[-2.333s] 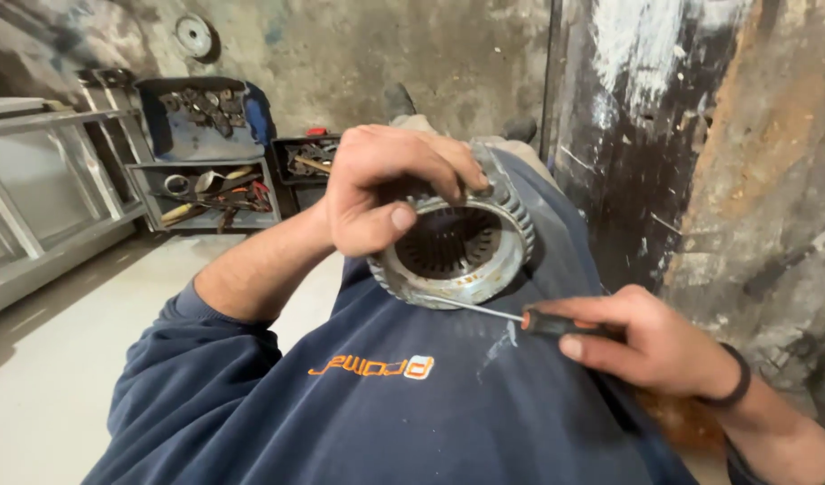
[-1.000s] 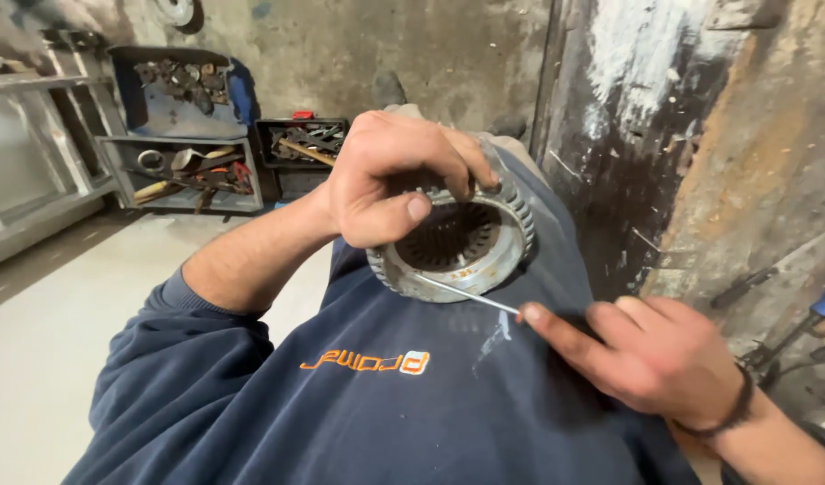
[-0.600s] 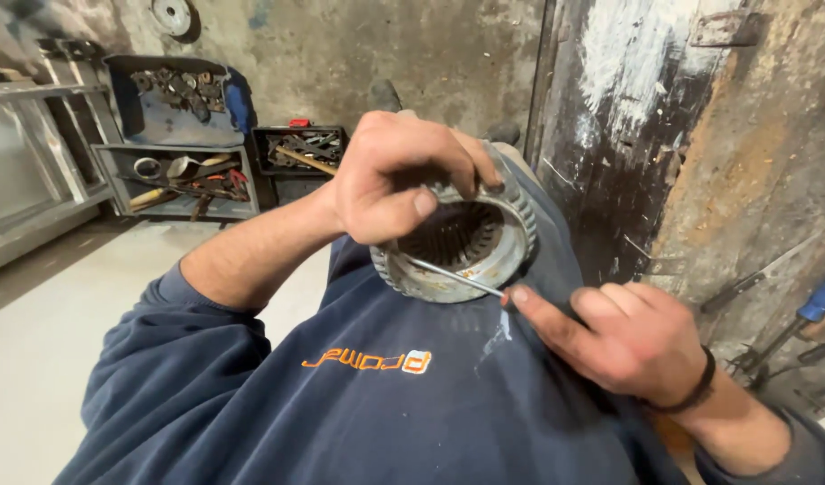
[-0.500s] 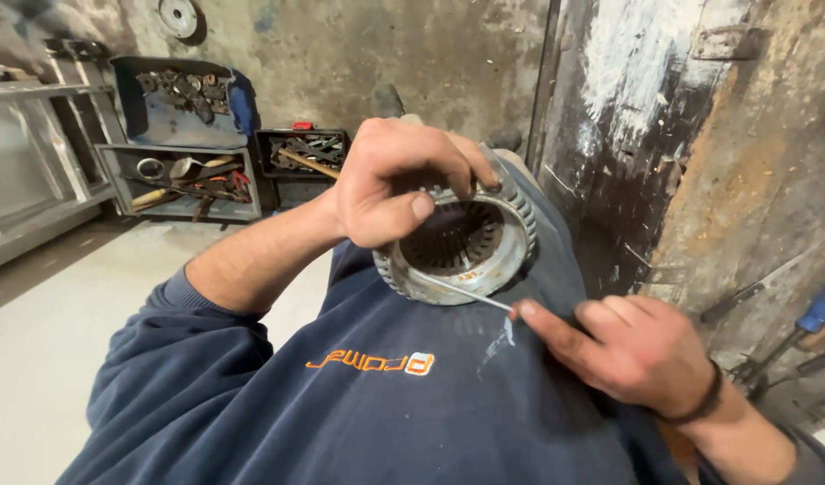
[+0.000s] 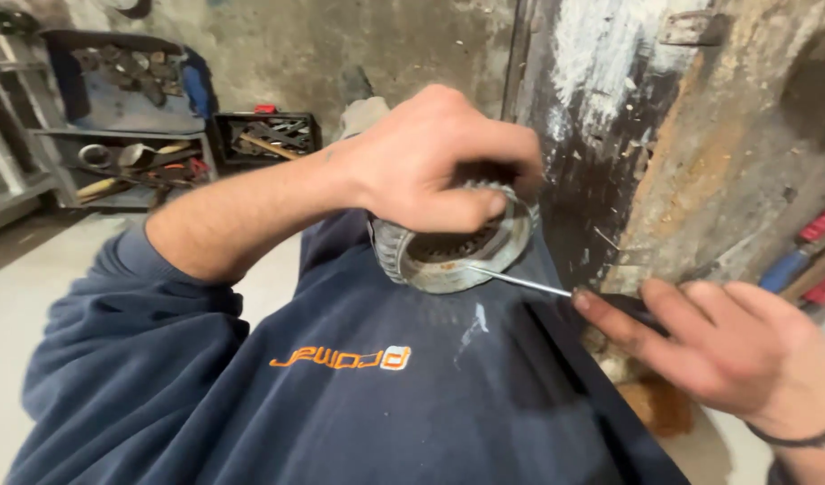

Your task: The person holds a cylindrical metal mechanical part, likely a stator, and uses a screwdriver to scrape and clean the interior and exterior surfaces. The person rotates the part to access different areas while continuing to scrape away debris.

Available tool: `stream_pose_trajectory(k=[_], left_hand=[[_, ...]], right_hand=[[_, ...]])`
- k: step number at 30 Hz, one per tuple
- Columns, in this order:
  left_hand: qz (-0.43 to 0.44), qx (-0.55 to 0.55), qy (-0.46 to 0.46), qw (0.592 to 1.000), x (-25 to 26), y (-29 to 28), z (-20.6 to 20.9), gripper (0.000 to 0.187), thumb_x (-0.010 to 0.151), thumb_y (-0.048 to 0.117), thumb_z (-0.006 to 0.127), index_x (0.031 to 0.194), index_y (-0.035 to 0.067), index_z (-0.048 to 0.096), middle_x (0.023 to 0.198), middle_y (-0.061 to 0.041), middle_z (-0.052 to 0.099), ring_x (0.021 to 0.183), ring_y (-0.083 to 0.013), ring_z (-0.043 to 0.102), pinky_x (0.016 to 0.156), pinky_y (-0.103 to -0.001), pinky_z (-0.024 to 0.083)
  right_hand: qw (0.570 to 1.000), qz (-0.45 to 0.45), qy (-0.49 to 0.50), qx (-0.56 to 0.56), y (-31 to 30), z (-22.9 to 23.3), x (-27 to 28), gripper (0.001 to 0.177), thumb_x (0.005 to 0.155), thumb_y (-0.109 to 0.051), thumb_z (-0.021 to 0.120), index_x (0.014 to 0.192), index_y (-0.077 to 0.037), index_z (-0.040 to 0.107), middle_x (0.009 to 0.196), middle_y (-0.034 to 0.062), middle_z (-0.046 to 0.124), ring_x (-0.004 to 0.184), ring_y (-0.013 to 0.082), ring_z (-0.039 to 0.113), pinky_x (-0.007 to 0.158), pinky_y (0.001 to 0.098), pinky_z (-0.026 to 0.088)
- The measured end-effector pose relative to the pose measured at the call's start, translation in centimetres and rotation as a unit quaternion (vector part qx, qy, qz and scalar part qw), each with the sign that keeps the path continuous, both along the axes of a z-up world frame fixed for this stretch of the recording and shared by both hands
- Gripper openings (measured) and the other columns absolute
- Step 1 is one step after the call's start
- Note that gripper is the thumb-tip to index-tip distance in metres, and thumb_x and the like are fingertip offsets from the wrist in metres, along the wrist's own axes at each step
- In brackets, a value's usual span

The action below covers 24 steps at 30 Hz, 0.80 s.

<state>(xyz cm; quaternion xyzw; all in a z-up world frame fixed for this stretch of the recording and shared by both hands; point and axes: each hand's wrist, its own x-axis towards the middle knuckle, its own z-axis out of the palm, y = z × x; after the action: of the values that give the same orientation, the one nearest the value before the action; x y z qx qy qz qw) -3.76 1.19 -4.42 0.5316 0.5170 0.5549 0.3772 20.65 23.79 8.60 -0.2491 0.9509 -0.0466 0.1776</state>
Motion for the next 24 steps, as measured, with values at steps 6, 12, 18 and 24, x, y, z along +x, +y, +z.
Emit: stream_pose_trajectory(k=[6,12,18,24], left_hand=[[-0.057,0.025,0.039,0.997,0.2,1.7,0.9,0.022,0.085,0.024,0.067,0.104,0.014,0.069,0.077,-0.008,0.068,0.072,-0.0322,0.068,0.063,-0.044,0.049],[-0.058,0.048,0.052,0.996,1.5,0.8,1.1,0.023,0.083,0.026,0.068,0.103,0.015,0.071,0.072,-0.009,0.066,0.069,-0.033,0.067,0.061,-0.046,0.048],[-0.061,0.073,0.056,0.994,1.0,1.1,1.0,0.021,0.084,0.027,0.067,0.101,0.015,0.071,0.076,-0.007,0.069,0.071,-0.0328,0.068,0.061,-0.046,0.049],[-0.082,0.074,0.053,0.992,1.7,1.6,1.5,0.02,0.084,0.027,0.067,0.1,0.016,0.071,0.076,-0.008,0.069,0.072,-0.0334,0.067,0.062,-0.047,0.049]], right_hand=[[0.982,-0.113,-0.15,-0.029,-0.8,-0.5,-0.9,0.065,0.074,-0.035,0.076,0.139,-0.035,0.067,0.063,0.0004,0.045,0.05,0.0194,0.054,0.045,0.0362,0.045],[0.966,-0.164,-0.181,-0.089,-1.8,-0.5,-0.6,0.053,0.077,-0.034,0.076,0.13,-0.033,0.069,0.064,0.0018,0.05,0.048,0.0221,0.056,0.042,0.0383,0.046],[0.956,-0.205,-0.188,-0.092,-3.1,-0.8,-1.4,0.055,0.073,-0.03,0.082,0.127,-0.03,0.073,0.063,0.006,0.051,0.045,0.027,0.057,0.04,0.0412,0.047],[0.963,-0.181,-0.159,-0.118,-2.4,-0.8,-1.6,0.053,0.071,-0.028,0.081,0.124,-0.028,0.074,0.062,0.0032,0.052,0.046,0.0258,0.058,0.041,0.0399,0.047]])
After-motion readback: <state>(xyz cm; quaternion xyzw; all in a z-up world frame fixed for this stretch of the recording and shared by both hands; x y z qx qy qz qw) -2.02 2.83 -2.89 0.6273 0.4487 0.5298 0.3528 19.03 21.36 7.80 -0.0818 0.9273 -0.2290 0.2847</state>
